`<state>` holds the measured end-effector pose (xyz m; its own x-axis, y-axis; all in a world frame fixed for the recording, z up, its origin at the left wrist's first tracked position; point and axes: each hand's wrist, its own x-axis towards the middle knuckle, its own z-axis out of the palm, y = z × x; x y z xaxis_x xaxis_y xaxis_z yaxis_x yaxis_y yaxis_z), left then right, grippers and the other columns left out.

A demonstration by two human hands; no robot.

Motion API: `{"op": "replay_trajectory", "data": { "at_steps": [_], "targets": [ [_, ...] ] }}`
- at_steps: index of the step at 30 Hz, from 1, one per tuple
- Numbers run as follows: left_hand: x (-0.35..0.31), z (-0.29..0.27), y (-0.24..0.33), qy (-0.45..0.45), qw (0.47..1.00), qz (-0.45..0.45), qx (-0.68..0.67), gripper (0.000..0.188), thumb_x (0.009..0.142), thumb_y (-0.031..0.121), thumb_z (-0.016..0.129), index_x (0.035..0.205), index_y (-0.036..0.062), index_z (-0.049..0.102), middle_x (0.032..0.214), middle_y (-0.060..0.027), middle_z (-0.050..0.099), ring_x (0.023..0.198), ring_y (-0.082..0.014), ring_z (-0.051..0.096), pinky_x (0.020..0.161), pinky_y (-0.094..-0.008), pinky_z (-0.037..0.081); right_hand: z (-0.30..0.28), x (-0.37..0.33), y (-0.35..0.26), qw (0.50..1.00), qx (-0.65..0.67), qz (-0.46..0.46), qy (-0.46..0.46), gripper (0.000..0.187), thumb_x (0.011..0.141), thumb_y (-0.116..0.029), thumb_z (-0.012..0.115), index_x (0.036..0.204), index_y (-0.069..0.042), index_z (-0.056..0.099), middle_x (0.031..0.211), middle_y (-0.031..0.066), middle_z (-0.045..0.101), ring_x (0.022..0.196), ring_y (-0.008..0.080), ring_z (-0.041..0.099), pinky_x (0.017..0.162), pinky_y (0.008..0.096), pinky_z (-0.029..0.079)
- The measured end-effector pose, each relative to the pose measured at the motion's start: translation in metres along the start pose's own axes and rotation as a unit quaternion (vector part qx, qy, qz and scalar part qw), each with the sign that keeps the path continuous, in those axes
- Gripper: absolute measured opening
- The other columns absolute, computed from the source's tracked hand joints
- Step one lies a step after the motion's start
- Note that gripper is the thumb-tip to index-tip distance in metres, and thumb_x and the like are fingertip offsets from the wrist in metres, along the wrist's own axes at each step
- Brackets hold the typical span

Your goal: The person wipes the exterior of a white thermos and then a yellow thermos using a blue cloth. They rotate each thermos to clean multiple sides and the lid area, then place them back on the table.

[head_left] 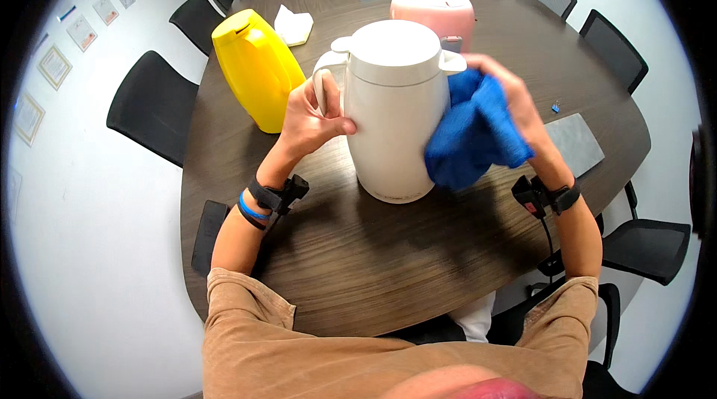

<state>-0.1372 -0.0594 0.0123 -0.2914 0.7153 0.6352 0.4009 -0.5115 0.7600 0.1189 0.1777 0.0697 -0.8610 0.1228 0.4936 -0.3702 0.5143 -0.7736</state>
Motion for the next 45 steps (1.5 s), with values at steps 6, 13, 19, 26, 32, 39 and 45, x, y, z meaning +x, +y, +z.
{"op": "replay_trajectory", "data": {
  "at_steps": [6, 13, 19, 26, 32, 39, 45],
  "targets": [
    [-0.004, 0.002, 0.006, 0.004, 0.999, -0.001, 0.033, 0.056, 0.069, 0.027, 0.102, 0.073, 0.0133, 0.048, 0.069, 0.0063, 0.055, 0.065, -0.0032, 0.046, 0.059, -0.022, 0.036, 0.015, 0.023, -0.013, 0.98, 0.18, 0.076, 0.042, 0.051, 0.105, -0.024, 0.061, 0.152, -0.009, 0.049, 0.144, 0.0119, 0.057, 0.127, 0.0201, 0.058, 0.109, 0.0347, 0.049],
    [0.0, 0.006, 0.008, 0.01, 0.998, -0.012, 0.064, 0.058, 0.068, 0.036, 0.103, 0.072, 0.0131, 0.049, 0.067, 0.0057, 0.054, 0.064, -0.004, 0.048, 0.059, -0.0214, 0.037, 0.019, -0.028, 0.046, 0.973, 0.019, 0.208, -0.1, 0.057, 0.096, -0.022, 0.076, 0.145, -0.006, 0.052, 0.14, 0.0142, 0.061, 0.135, 0.0238, 0.055, 0.116, 0.0407, 0.043],
    [-0.001, 0.005, 0.004, -0.007, 0.998, 0.005, 0.07, 0.058, 0.069, 0.036, 0.103, 0.071, 0.0133, 0.05, 0.066, 0.0046, 0.056, 0.064, -0.0043, 0.051, 0.058, -0.0206, 0.038, -0.025, 0.006, 0.004, 0.996, 0.055, 0.024, -0.07, 0.05, 0.099, -0.021, 0.07, 0.143, -0.003, 0.057, 0.136, 0.0099, 0.063, 0.116, 0.0168, 0.065, 0.099, 0.0317, 0.055],
    [0.0, 0.003, 0.017, -0.019, 0.996, -0.047, 0.08, 0.06, 0.07, 0.03, 0.103, 0.071, 0.0139, 0.045, 0.066, 0.006, 0.053, 0.064, -0.0027, 0.048, 0.057, -0.0204, 0.037, -0.005, 0.007, 0.023, 0.994, 0.049, 0.068, -0.075, 0.071, 0.107, -0.043, 0.056, 0.164, -0.008, 0.033, 0.157, 0.0155, 0.047, 0.139, 0.0263, 0.051, 0.114, 0.0401, 0.045],
    [0.006, 0.011, 0.028, -0.021, 0.989, -0.095, 0.108, 0.065, 0.068, 0.027, 0.103, 0.072, 0.0148, 0.04, 0.068, 0.0054, 0.052, 0.066, -0.0038, 0.047, 0.058, -0.0212, 0.037, 0.014, -0.02, 0.042, 0.976, -0.016, 0.174, -0.129, 0.067, 0.101, -0.027, 0.068, 0.158, -0.003, 0.042, 0.156, 0.0168, 0.05, 0.144, 0.0253, 0.046, 0.121, 0.0393, 0.036],
    [0.004, 0.022, 0.043, -0.022, 0.98, -0.168, 0.103, 0.059, 0.071, 0.014, 0.1, 0.077, 0.0136, 0.041, 0.072, 0.0041, 0.053, 0.071, -0.0068, 0.052, 0.065, -0.024, 0.04, -0.039, 0.016, 0.007, 0.998, -0.003, -0.039, 0.054, 0.075, 0.092, -0.015, 0.074, 0.159, -0.002, 0.041, 0.156, 0.0201, 0.049, 0.146, 0.0304, 0.048, 0.125, 0.0394, 0.035],
    [0.004, 0.035, 0.058, -0.005, 0.966, -0.186, 0.182, 0.058, 0.074, 0.032, 0.099, 0.079, 0.013, 0.044, 0.073, 0.0034, 0.055, 0.075, -0.0081, 0.056, 0.067, -0.0248, 0.044, -0.003, 0.014, -0.012, 0.997, -0.061, -0.04, -0.019, 0.106, 0.08, -0.016, 0.088, 0.163, 0.0, 0.024, 0.152, 0.0179, 0.048, 0.14, 0.0248, 0.047, 0.12, 0.0394, 0.038]
  ]
}}
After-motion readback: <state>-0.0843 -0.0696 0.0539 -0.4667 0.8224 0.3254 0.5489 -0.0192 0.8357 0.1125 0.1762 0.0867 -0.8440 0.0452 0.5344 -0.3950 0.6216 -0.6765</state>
